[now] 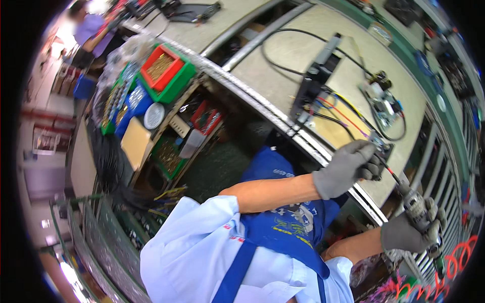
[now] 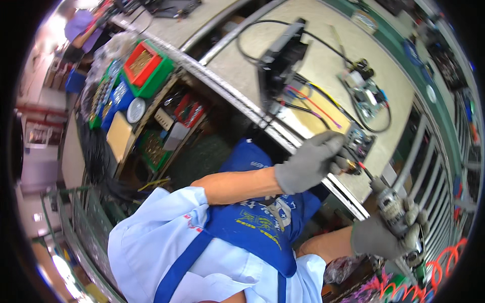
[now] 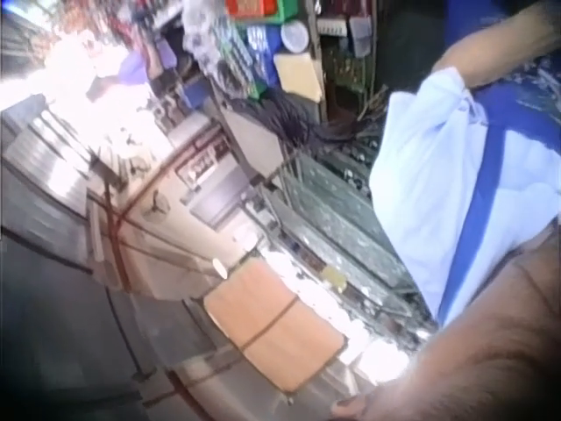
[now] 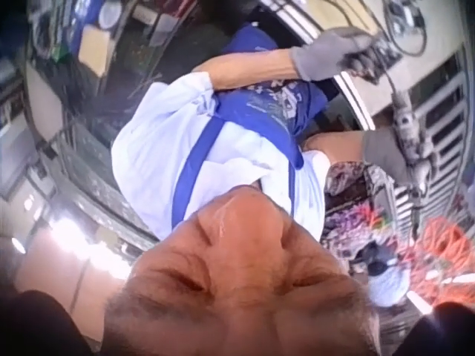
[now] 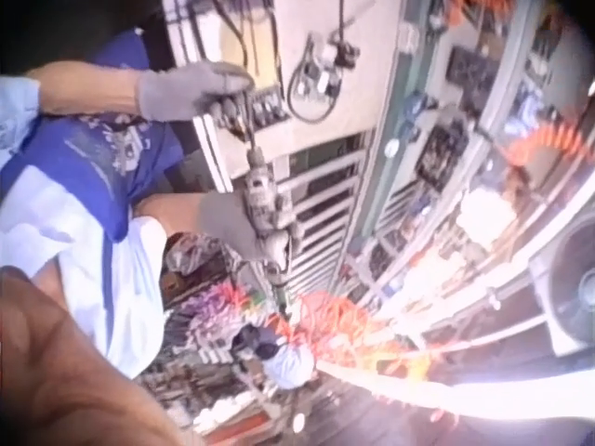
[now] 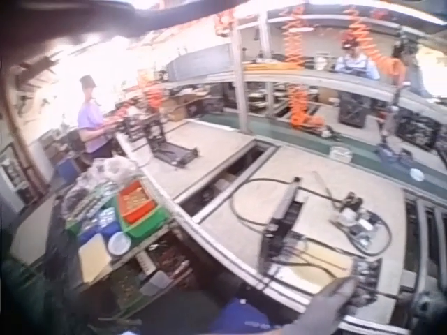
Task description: The person assembles an electronic unit by attaching a cooling fan to an electronic housing with screws, connecting a circuit board with wire connectors, and securing the components with a pneumatic screwdriver.
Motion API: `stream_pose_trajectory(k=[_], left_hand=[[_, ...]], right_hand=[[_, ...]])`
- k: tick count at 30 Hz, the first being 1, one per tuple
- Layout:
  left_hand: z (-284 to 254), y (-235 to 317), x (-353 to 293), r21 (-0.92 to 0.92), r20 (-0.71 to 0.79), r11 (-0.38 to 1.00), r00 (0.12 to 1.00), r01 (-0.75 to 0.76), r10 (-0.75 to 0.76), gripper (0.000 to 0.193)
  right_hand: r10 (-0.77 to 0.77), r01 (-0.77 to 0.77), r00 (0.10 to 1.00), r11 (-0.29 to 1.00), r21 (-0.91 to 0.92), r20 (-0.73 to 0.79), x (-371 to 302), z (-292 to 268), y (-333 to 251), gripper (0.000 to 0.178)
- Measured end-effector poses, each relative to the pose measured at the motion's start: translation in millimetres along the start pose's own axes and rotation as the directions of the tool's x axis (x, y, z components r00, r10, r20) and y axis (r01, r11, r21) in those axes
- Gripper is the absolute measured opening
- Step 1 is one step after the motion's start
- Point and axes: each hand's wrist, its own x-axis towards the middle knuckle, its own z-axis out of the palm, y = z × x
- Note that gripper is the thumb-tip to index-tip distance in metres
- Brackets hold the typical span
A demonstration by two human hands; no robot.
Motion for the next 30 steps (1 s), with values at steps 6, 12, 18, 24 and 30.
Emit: stream_pose_trajectory(k=[6,12,18,24,30], left_hand=[[0.9,10.7,-8.6,0.011,0.039,1.000,0.999,0.024,-0.025,0.026],[4.3,5.4,-0.4,-0.008,-0.014,0.998,0.998,0.060,-0.060,0.021],[2.3,3.4,-2.3,-0.070,0.076,0.995,0.995,0.065,-0.059,0.017],[9.5,2.1,-0.1,0.173,-0.016,0.985,1.000,0.005,-0.002,0.021],[-2.4,33.4,24.7,0.701,0.040,0.712,0.995,0.035,-0.089,0.027]], right_hand=[[-0.072,0.073,0.997,0.997,0.028,-0.039,-12.5,23.6,1.7,0.034],[-0.145,0.145,0.988,0.989,-0.008,-0.055,-14.8,25.0,0.9,0.035],[-0.183,0.181,0.976,0.983,-0.031,-0.121,-12.4,18.4,-3.5,0.036],[-0.220,0.196,0.945,0.973,-0.122,-0.242,-19.8,29.4,1.9,0.036],[-0.248,0.217,0.948,0.962,-0.166,-0.198,-13.8,21.6,-2.9,0.041]])
